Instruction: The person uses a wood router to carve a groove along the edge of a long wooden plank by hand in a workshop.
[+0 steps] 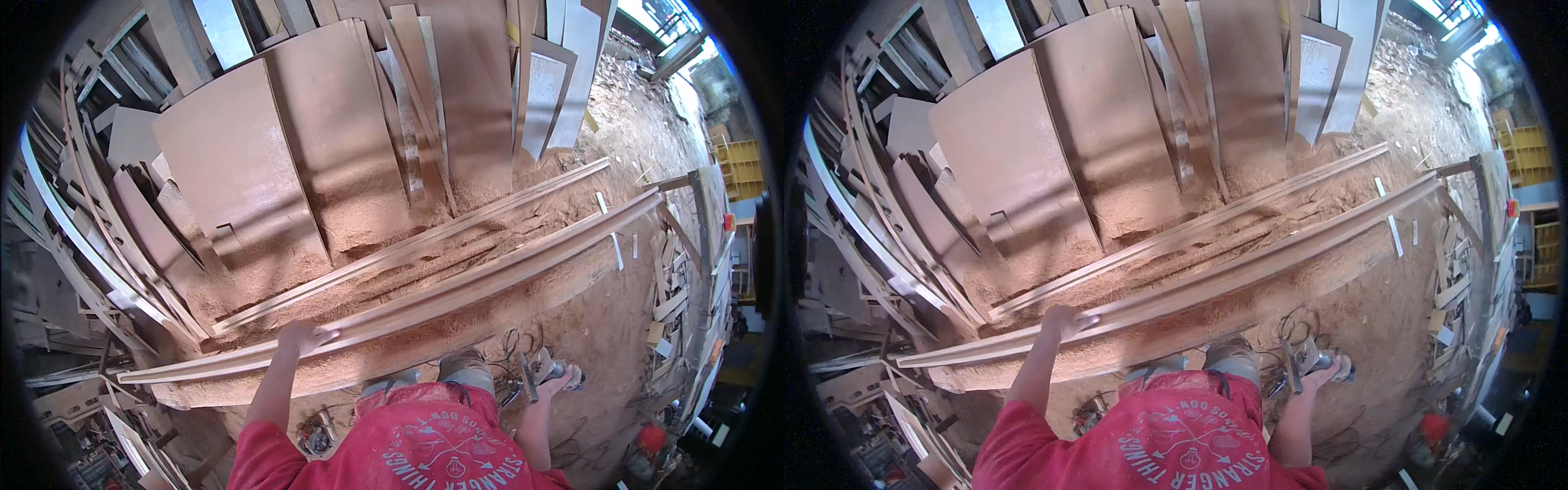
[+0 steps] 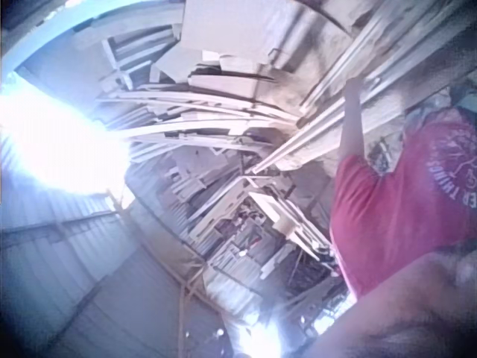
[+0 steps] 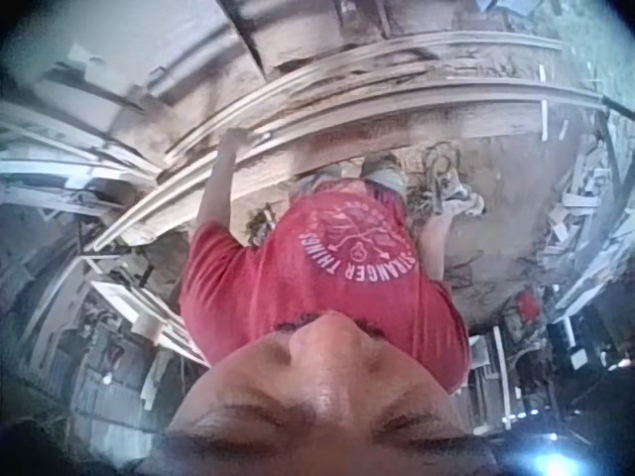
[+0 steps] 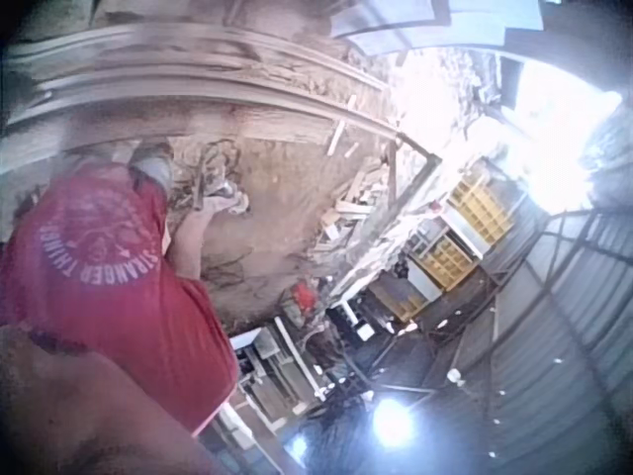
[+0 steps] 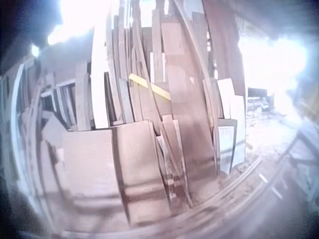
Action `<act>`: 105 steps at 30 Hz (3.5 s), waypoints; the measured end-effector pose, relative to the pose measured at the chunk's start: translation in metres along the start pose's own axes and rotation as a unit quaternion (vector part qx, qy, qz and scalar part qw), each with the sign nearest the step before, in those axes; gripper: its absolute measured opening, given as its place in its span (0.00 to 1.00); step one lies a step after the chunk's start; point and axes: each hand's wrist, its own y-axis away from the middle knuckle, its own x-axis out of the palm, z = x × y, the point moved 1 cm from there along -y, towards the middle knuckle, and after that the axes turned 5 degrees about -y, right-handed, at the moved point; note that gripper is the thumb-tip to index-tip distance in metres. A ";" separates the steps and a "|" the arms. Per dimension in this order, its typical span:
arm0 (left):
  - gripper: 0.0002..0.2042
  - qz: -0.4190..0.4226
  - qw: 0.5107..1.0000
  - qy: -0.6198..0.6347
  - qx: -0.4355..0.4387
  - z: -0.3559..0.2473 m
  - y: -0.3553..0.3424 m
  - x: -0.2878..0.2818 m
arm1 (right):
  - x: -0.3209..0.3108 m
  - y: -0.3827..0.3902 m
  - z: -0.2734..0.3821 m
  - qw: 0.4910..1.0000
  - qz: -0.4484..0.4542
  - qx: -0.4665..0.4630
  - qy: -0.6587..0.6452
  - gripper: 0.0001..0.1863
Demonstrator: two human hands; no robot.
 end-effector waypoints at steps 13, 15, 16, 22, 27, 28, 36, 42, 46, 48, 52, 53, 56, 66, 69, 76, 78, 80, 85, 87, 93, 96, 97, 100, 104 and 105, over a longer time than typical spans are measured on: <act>0.29 -0.323 0.935 0.105 0.103 -0.201 -0.178 -0.134 | 0.077 0.012 0.030 0.999 -0.010 0.034 0.000 0.44; 0.24 -0.338 0.927 0.075 0.142 -0.229 -0.216 -0.144 | 0.075 -0.011 0.034 1.000 -0.020 0.015 0.002 0.44; 0.24 -0.338 0.928 0.072 0.142 -0.242 -0.235 -0.144 | 0.082 -0.018 0.031 0.999 -0.032 0.002 0.010 0.43; 0.22 -0.395 0.892 0.020 0.219 -0.341 -0.348 -0.130 | 0.061 -0.087 0.046 0.998 -0.043 0.035 0.001 0.44; 0.21 -0.394 0.897 -0.047 0.192 -0.373 -0.439 -0.100 | 0.105 -0.084 0.050 0.997 -0.059 0.018 0.035 0.44; 0.21 -0.387 0.900 -0.045 0.197 -0.386 -0.450 -0.097 | 0.093 -0.097 0.054 0.997 -0.068 0.016 0.037 0.44; 0.26 -0.324 0.924 -0.093 0.179 -0.429 -0.499 -0.091 | 0.066 -0.144 0.067 0.995 -0.081 0.011 0.062 0.43; 0.34 -0.300 0.954 0.015 -0.027 -0.450 -0.522 -0.105 | 0.088 -0.150 0.079 0.991 -0.111 -0.021 0.066 0.32; 0.38 -0.337 0.940 0.049 -0.011 -0.439 -0.519 -0.115 | 0.083 -0.165 0.081 0.993 -0.099 0.000 0.069 0.38; 0.38 -0.285 0.956 0.073 -0.012 -0.425 -0.511 -0.118 | 0.088 -0.169 0.078 0.994 -0.092 -0.003 0.053 0.33; 0.32 -0.248 0.961 0.120 0.006 -0.444 -0.458 -0.114 | 0.058 -0.175 0.079 0.995 -0.099 0.005 0.011 0.33; 0.30 -0.223 0.966 0.127 0.027 -0.445 -0.445 -0.110 | 0.042 -0.180 0.080 0.995 -0.101 0.003 0.011 0.36; 0.25 -0.186 0.964 0.161 0.101 -0.427 -0.401 -0.097 | 0.044 -0.174 0.076 0.995 -0.102 0.005 -0.001 0.39; 0.18 -0.129 0.939 0.169 0.272 -0.463 -0.220 -0.074 | -0.009 -0.118 0.108 0.984 -0.130 -0.064 -0.104 0.36; 0.16 -0.183 0.907 0.217 0.312 -0.455 -0.173 -0.073 | -0.024 -0.095 0.118 0.978 -0.118 -0.110 -0.131 0.34; 0.12 -0.285 0.853 0.225 0.374 -0.425 -0.065 -0.064 | -0.100 -0.066 0.125 0.950 0.011 -0.081 -0.301 0.33; 0.12 -0.285 0.846 0.242 0.380 -0.430 -0.044 -0.053 | -0.131 -0.062 0.131 0.940 0.001 -0.099 -0.327 0.32; 0.10 -0.287 0.830 0.266 0.399 -0.444 -0.029 -0.040 | -0.167 -0.066 0.139 0.928 -0.016 -0.120 -0.352 0.31; 0.13 -0.213 0.887 0.208 0.354 -0.484 -0.018 -0.038 | -0.190 -0.063 0.152 0.908 -0.068 -0.113 -0.397 0.33; 0.14 -0.181 0.912 0.165 0.330 -0.522 -0.010 -0.040 | -0.197 -0.064 0.162 0.901 -0.080 -0.101 -0.414 0.35; 0.13 -0.204 0.858 0.116 0.457 -0.695 0.009 -0.037 | -0.263 -0.132 0.203 0.846 -0.081 -0.114 -0.515 0.40; 0.13 -0.186 0.865 0.059 0.463 -0.768 0.017 -0.049 | -0.270 -0.163 0.223 0.852 0.015 -0.072 -0.518 0.37; 0.14 -0.196 0.849 0.037 0.490 -0.794 0.010 -0.046 | -0.279 -0.176 0.237 0.852 0.014 -0.080 -0.518 0.37; 0.15 -0.187 0.837 0.039 0.512 -0.854 0.001 -0.037 | -0.288 -0.200 0.268 0.855 -0.073 -0.100 -0.504 0.36; 0.14 -0.200 0.855 0.047 0.476 -0.875 -0.012 -0.050 | -0.223 -0.211 0.333 0.887 -0.126 -0.084 -0.437 0.34; 0.13 -0.212 0.857 0.025 0.469 -0.883 -0.012 -0.051 | -0.213 -0.215 0.352 0.894 -0.132 -0.097 -0.418 0.34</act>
